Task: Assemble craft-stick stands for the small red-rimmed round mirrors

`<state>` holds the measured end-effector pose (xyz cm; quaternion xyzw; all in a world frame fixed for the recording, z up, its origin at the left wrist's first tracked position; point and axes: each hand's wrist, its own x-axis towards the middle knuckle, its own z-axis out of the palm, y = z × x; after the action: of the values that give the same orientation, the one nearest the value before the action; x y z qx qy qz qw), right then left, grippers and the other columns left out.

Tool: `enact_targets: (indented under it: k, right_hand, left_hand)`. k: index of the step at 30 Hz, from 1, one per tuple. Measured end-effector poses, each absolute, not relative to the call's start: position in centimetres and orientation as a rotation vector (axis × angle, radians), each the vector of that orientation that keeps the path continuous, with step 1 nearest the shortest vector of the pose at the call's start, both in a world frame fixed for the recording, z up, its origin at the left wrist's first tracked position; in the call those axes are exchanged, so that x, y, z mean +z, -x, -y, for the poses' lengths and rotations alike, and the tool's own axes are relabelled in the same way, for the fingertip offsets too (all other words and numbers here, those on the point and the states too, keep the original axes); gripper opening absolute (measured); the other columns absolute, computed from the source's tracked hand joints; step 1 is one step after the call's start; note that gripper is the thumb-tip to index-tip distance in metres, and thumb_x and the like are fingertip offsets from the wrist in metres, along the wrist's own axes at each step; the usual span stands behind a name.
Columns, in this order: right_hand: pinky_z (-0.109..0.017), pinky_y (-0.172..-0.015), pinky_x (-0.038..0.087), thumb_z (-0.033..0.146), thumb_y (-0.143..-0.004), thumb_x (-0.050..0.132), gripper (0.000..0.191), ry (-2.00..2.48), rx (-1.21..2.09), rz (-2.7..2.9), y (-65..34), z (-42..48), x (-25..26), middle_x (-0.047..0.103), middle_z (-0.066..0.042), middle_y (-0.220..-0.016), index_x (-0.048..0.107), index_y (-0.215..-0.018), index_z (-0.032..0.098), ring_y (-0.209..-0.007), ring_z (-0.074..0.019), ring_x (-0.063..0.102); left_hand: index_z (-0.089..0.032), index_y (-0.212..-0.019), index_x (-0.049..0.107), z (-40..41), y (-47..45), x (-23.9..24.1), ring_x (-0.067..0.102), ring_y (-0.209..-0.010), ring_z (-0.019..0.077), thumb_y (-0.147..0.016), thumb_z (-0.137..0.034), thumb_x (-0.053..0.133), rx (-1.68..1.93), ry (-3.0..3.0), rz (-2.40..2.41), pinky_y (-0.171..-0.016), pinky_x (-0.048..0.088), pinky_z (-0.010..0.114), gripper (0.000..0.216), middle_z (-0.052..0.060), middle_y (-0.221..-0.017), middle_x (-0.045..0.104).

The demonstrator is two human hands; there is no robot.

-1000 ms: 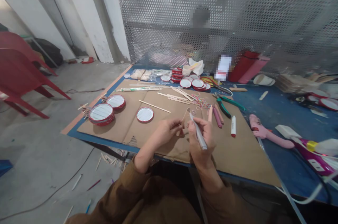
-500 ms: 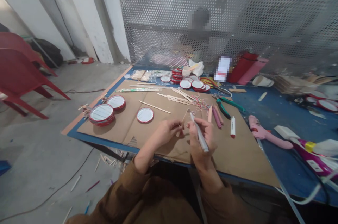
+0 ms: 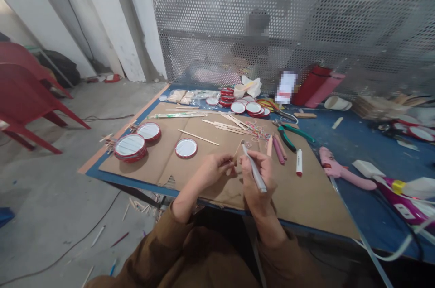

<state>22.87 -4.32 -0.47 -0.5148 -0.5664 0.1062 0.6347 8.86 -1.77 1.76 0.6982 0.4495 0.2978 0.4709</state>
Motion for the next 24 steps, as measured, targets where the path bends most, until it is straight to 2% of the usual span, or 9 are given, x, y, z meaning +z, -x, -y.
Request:
enact_targets:
  k: [12, 24]
  right_hand:
    - [-0.03, -0.066, 0.058, 0.04, -0.092, 0.064, 0.024, 1.194, 0.238, 1.283, -22.98, 4.21, -0.96, 0.074, -0.004, -0.087, 0.065, -0.106, 0.02, -0.071, -0.0172, 0.071]
    - [-0.028, -0.062, 0.057, 0.039, -0.091, 0.065, 0.022, 1.181, 0.222, 1.305, -22.89, 4.3, -0.45, 0.074, -0.003, -0.084, 0.066, -0.103, 0.02, -0.067, -0.0162, 0.07]
  left_hand:
    - [-0.019, -0.071, 0.052, 1.95, -8.83, 1.98, 0.056, -0.068, 0.0108, -0.089, -0.026, 0.05, 0.72, -1.705, -1.1, -0.07, 0.042, 0.02, 0.02, -0.002, -0.07, 0.063]
    - [-0.019, -0.072, 0.053, 1.92, -8.9, 2.02, 0.056, -0.07, 0.0117, -0.089, -0.027, 0.05, 0.718, -1.688, -1.108, -0.07, 0.042, 0.02, 0.019, -0.002, -0.07, 0.063]
